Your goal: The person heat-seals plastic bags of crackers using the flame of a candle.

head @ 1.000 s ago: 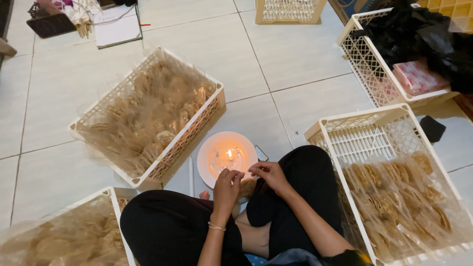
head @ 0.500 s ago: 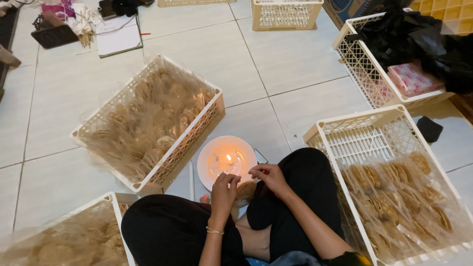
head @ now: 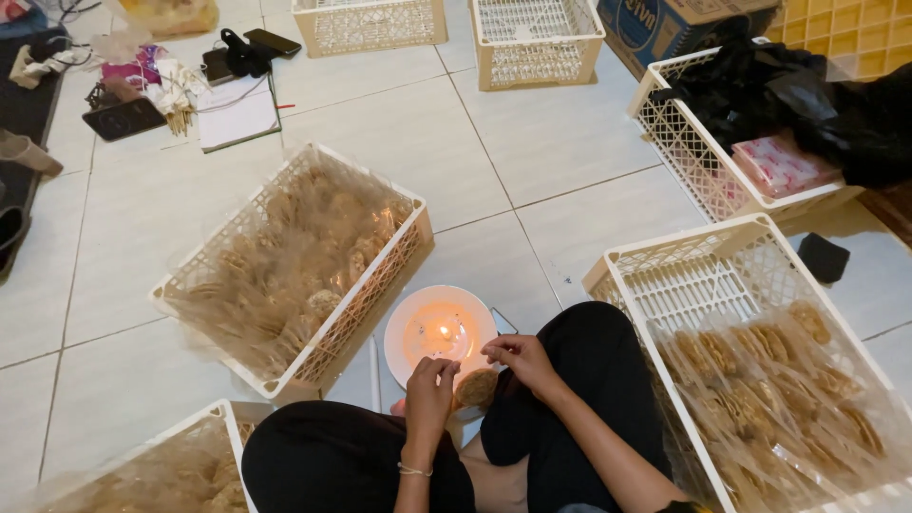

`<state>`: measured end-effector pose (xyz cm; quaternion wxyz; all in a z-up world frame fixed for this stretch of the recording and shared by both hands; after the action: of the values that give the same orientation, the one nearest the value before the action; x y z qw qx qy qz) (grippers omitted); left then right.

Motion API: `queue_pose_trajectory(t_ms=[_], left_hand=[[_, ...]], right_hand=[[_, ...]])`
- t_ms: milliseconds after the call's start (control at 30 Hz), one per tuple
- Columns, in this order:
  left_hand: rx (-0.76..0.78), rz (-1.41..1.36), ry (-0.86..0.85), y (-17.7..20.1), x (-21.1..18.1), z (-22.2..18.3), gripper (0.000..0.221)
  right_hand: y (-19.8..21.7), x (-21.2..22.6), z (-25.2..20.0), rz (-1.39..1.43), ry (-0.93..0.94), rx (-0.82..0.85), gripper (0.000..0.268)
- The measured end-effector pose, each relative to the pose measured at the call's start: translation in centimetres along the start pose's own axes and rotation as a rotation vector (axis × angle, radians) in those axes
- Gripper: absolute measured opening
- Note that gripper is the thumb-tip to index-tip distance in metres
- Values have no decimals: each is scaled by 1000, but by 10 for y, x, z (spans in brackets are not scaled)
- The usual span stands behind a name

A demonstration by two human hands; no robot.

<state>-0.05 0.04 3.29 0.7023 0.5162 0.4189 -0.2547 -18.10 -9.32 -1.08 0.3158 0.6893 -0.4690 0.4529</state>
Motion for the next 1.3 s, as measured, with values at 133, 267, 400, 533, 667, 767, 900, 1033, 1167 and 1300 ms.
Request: queue_pose_trajectory(t_ms=[133, 267, 400, 533, 667, 767, 900, 1033, 1167, 1300], left_hand=[[-10, -19, -4, 3, -2, -1, 19], [0, -18, 33, 6, -4, -2, 19], [26, -1, 99, 9, -5, -3, 20], [18, -2, 95, 5, 2, -3, 21], [-8, -25, 84, 7, 4, -3, 18], [-2, -17, 102, 8, 3, -4, 19], [-11, -24, 108, 7, 8, -3, 18], [-31, -44, 95, 8, 10, -4, 18], [-21, -30, 126, 12, 8, -5, 20], [-34, -34, 110, 13, 11, -5, 19]], right_hand=[[0, 2, -1, 8, 19, -4, 16], [0, 4, -1, -7, 8, -26, 16], [0, 2, -2, -4, -35, -37, 15], [1, 7, -5, -22, -111, -66, 18], [0, 9, -4, 9, -14, -36, 17], [-1, 10, -4, -15, -27, -46, 16], [0, 14, -6, -47, -59, -65, 17], [-1, 14, -7, -36, -80, -64, 17], [-1, 8, -4, 6, -39, -38, 17], [-1, 6, -3, 33, -18, -36, 16]])
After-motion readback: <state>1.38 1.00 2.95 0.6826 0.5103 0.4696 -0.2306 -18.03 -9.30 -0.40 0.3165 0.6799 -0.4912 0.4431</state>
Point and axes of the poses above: each hand's wrist, its own z-axis towards the middle knuckle, its own y-axis out of the back of the hand, x = y × z, the point moved 2 cm from there along z, towards the middle knuckle, and after that the axes turned 8 degrees about -y, right-handed, at the moved point
